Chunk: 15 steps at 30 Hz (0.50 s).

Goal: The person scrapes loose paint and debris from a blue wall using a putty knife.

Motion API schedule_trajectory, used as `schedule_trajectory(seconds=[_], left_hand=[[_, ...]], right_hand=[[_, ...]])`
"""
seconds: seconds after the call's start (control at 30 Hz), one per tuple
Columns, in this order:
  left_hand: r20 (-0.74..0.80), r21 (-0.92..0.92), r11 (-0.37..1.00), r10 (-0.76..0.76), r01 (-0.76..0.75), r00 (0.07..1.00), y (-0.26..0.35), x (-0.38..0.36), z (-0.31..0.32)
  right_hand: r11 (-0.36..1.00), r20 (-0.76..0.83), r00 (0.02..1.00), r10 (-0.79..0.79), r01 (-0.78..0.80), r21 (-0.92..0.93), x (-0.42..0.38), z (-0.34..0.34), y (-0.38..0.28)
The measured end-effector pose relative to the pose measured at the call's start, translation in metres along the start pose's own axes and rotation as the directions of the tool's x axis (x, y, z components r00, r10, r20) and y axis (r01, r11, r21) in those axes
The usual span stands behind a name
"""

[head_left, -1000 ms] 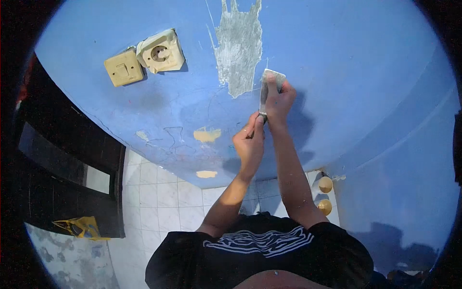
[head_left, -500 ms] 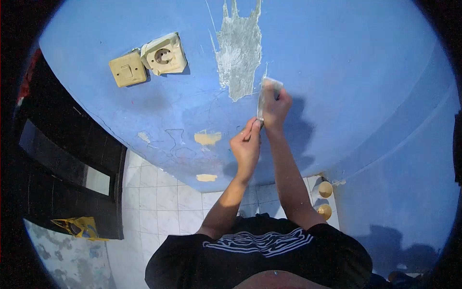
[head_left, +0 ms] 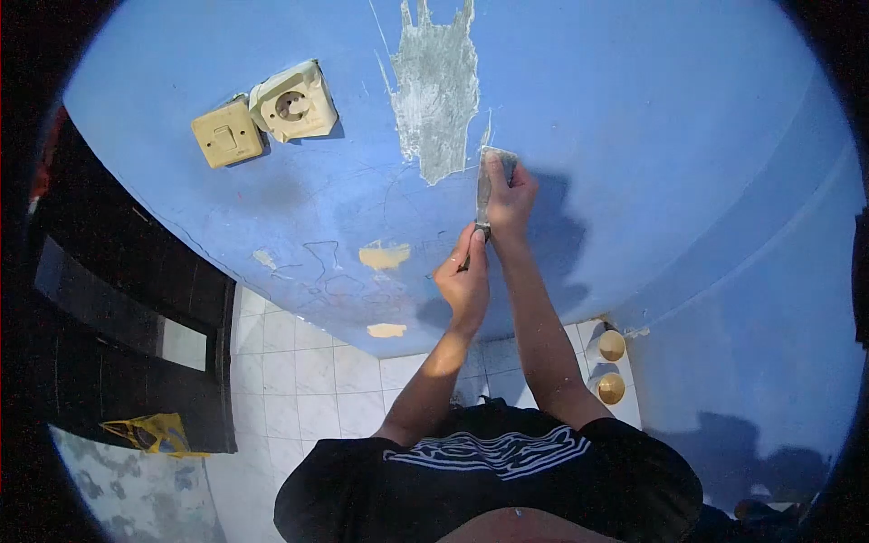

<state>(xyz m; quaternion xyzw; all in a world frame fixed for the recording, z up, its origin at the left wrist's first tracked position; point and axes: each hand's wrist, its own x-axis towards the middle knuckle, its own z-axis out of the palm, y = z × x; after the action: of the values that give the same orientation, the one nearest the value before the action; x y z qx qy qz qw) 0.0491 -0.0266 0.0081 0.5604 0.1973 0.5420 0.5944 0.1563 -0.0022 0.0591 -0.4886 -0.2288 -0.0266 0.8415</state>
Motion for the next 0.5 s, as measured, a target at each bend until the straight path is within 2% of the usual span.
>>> schedule_trajectory(seconds=[0.03, 0.1, 0.13, 0.2, 0.27, 0.37, 0.5], left_hand=[[0.0, -0.001, 1.0, 0.001, -0.001, 1.0, -0.002, 0.002, 0.001], [-0.004, 0.076, 0.991, 0.11, -0.11, 0.994, -0.003, 0.01, 0.006], [-0.008, 0.075, 0.991, 0.107, -0.106, 0.994, 0.005, 0.012, 0.01], [0.04, -0.057, 0.998, 0.017, -0.014, 0.999, 0.02, 0.013, 0.015], [0.021, -0.018, 1.0, 0.019, -0.019, 1.0, -0.01, 0.006, 0.006], [0.026, -0.016, 1.0, -0.001, 0.002, 1.0, -0.003, 0.007, 0.006], [0.064, -0.103, 0.994, -0.038, 0.045, 0.997, 0.019, 0.015, 0.015]], right_hand=[[1.0, -0.002, 1.0, -0.026, 0.026, 0.0, 0.001, 0.001, 0.001], [0.998, -0.005, 0.998, -0.058, 0.058, 0.0, 0.009, 0.003, -0.004], [0.995, 0.013, 0.997, -0.075, 0.076, -0.063, 0.015, 0.004, -0.016], [0.989, 0.028, 0.996, -0.083, 0.086, -0.124, 0.014, 0.004, -0.024], [0.976, 0.018, 0.994, -0.11, 0.111, -0.188, 0.008, 0.001, -0.026], [0.99, -0.021, 0.993, -0.114, 0.111, -0.09, 0.002, 0.004, -0.015], [0.974, 0.021, 0.994, -0.107, 0.109, -0.2, 0.016, 0.003, -0.031]])
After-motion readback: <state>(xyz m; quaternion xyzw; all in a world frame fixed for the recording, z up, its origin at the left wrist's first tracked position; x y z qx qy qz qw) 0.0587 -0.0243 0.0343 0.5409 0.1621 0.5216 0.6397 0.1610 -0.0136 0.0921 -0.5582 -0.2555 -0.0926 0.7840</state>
